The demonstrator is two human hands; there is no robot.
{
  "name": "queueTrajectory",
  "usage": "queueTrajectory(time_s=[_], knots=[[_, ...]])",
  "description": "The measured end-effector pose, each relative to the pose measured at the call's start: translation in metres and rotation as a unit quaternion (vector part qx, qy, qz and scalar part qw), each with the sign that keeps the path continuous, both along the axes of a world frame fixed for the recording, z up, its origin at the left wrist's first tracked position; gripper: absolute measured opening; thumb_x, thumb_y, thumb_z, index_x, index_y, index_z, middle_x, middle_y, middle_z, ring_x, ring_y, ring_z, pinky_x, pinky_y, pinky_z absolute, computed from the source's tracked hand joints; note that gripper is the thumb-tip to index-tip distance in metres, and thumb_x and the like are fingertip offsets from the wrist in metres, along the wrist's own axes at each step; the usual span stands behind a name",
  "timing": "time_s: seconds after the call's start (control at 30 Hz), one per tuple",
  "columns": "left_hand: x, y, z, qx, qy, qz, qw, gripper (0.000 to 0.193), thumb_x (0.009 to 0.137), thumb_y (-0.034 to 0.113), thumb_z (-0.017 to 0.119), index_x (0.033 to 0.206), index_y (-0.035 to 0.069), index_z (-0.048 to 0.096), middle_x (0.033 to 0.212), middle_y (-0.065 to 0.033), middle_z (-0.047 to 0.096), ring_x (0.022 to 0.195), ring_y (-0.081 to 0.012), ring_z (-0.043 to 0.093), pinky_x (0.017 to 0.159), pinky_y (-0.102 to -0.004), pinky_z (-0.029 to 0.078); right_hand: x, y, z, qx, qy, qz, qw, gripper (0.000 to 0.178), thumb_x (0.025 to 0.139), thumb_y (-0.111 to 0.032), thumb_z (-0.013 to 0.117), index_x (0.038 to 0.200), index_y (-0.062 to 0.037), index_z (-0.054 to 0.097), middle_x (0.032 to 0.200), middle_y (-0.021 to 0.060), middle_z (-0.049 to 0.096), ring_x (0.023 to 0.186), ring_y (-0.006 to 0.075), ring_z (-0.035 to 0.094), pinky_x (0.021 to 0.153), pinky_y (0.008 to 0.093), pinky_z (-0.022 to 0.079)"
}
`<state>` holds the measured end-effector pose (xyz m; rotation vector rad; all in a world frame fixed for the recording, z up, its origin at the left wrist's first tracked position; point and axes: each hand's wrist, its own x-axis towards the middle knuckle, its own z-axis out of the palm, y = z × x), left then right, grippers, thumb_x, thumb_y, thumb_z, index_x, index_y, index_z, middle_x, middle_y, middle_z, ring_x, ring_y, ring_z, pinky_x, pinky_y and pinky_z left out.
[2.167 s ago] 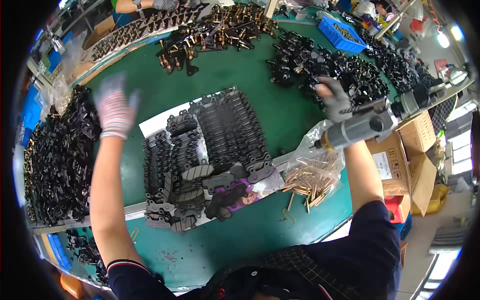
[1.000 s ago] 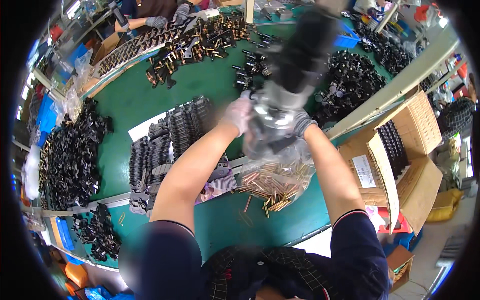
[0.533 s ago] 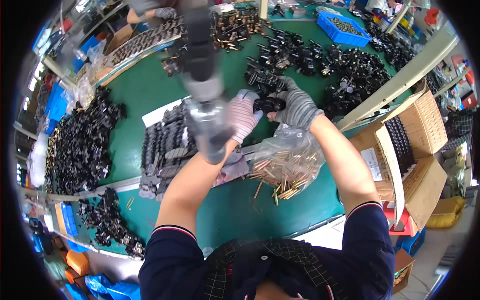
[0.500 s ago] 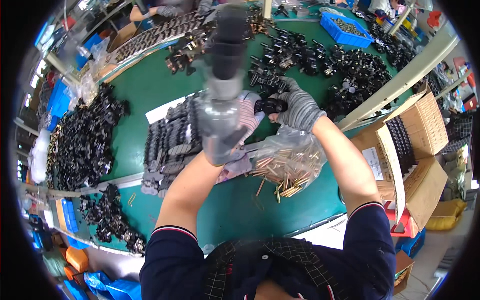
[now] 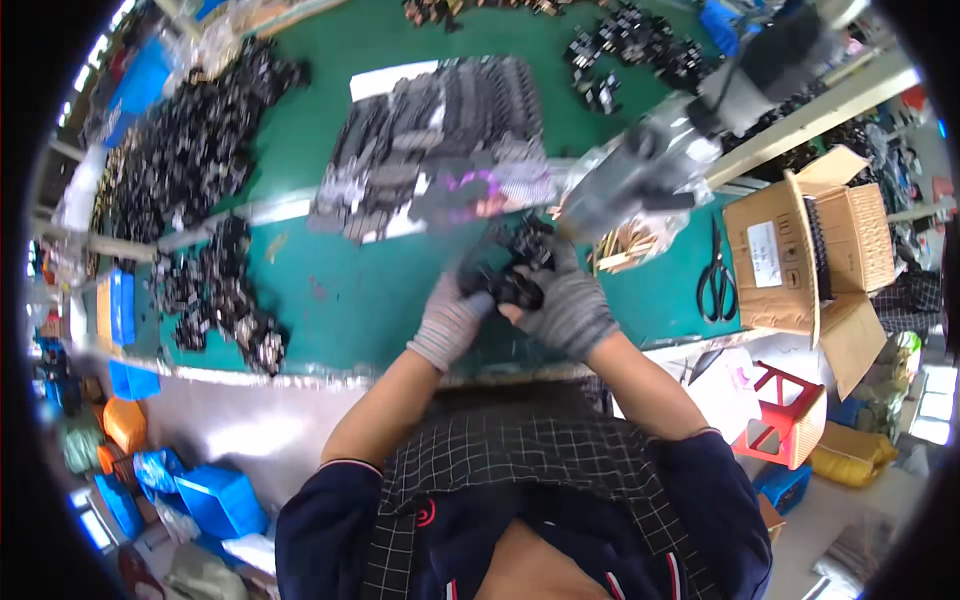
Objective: Assembling small metal components into black plastic housings using a pneumatic screwdriver at a workstation.
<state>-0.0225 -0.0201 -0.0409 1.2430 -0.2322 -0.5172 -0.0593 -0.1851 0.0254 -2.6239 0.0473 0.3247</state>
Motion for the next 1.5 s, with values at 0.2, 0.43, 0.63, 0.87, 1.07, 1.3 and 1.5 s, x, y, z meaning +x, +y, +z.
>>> queueTrajectory(time_s=[0.2, 0.43, 0.63, 0.87, 1.07, 1.3, 1.5], knots=[[-0.016, 0.059, -0.021, 0.195, -0.084, 0.162, 0.964, 0.063, 0.083, 0.01, 0.061, 0.139, 0.0, 0.034, 0.128, -0.0164, 0.051, 0.116, -0.0238, 0.051, 0.099, -0.033, 0.041, -0.023, 0.057, -0.033, 0.072, -0.125, -0.05, 0.988, 0.059, 0.072, -0.033, 0.077, 0.12, -0.005, 0.06, 0.132, 0.0201, 0.048, 0.123, 0.0371, 0.046, 0.106, 0.0447, 0.036], [-0.021, 0.081, 0.026, 0.4, -0.286, 0.165, 0.855, 0.06, 0.078, 0.012, 0.067, 0.132, 0.002, 0.044, 0.12, -0.0182, 0.056, 0.112, -0.0271, 0.055, 0.093, -0.0348, 0.044, -0.015, -0.025, -0.013, 0.31, -0.124, -0.1, 0.937, 0.027, 0.091, -0.017, 0.06, 0.115, -0.0028, 0.062, 0.094, 0.0132, 0.067, 0.085, 0.0196, 0.065, 0.078, 0.0311, 0.051], [0.033, 0.164, -0.006, 0.369, -0.182, 0.083, 0.908, 0.055, 0.072, 0.001, 0.069, 0.124, 0.004, 0.051, 0.108, -0.0174, 0.062, 0.098, -0.0299, 0.061, 0.087, -0.0362, 0.049, 0.128, -0.16, -0.016, -0.07, -0.391, -0.139, 0.907, 0.035, 0.084, -0.02, 0.066, 0.115, -0.0048, 0.061, 0.109, 0.019, 0.064, 0.098, 0.03, 0.064, 0.085, 0.0368, 0.051], [0.057, 0.105, 0.085, 0.404, -0.387, 0.102, 0.822, 0.063, 0.066, 0.014, 0.08, 0.122, 0.006, 0.052, 0.122, -0.0219, 0.051, 0.109, -0.0368, 0.053, 0.091, -0.0441, 0.046, 0.23, -0.213, -0.029, -0.083, -0.079, -0.239, 0.964, 0.061, 0.072, -0.014, 0.075, 0.127, -0.0083, 0.05, 0.119, 0.0178, 0.058, 0.106, 0.0318, 0.059, 0.092, 0.0371, 0.047], [0.023, 0.035, 0.052, 0.43, -0.379, -0.078, 0.816, 0.047, 0.071, 0.013, 0.07, 0.115, 0.012, 0.057, 0.121, -0.0217, 0.053, 0.102, -0.0408, 0.056, 0.086, -0.0433, 0.049, 0.187, -0.199, -0.039, -0.022, -0.28, -0.097, 0.955, 0.064, 0.066, -0.004, 0.077, 0.123, -0.0067, 0.047, 0.121, 0.0161, 0.055, 0.105, 0.0327, 0.058, 0.09, 0.0355, 0.048], [0.052, 0.141, 0.044, 0.496, -0.404, -0.022, 0.768, 0.036, 0.071, 0.008, 0.069, 0.106, 0.014, 0.063, 0.123, -0.0182, 0.055, 0.095, -0.0382, 0.061, 0.082, -0.0413, 0.052, 0.052, -0.092, -0.006, 0.063, -0.437, 0.235, 0.866, 0.057, 0.072, 0.002, 0.07, 0.122, -0.0133, 0.046, 0.102, 0.0152, 0.06, 0.084, 0.0326, 0.062, 0.069, 0.0405, 0.052], [0.042, 0.156, 0.074, 0.61, -0.459, 0.052, 0.644, 0.041, 0.073, 0.009, 0.069, 0.112, 0.009, 0.059, 0.121, -0.019, 0.055, 0.105, -0.0366, 0.057, 0.089, -0.0405, 0.048, -0.001, -0.01, -0.054, 0.206, -0.284, 0.181, 0.919, 0.061, 0.068, 0.002, 0.071, 0.122, -0.0111, 0.044, 0.114, 0.0178, 0.056, 0.083, 0.0351, 0.063, 0.071, 0.04, 0.052]])
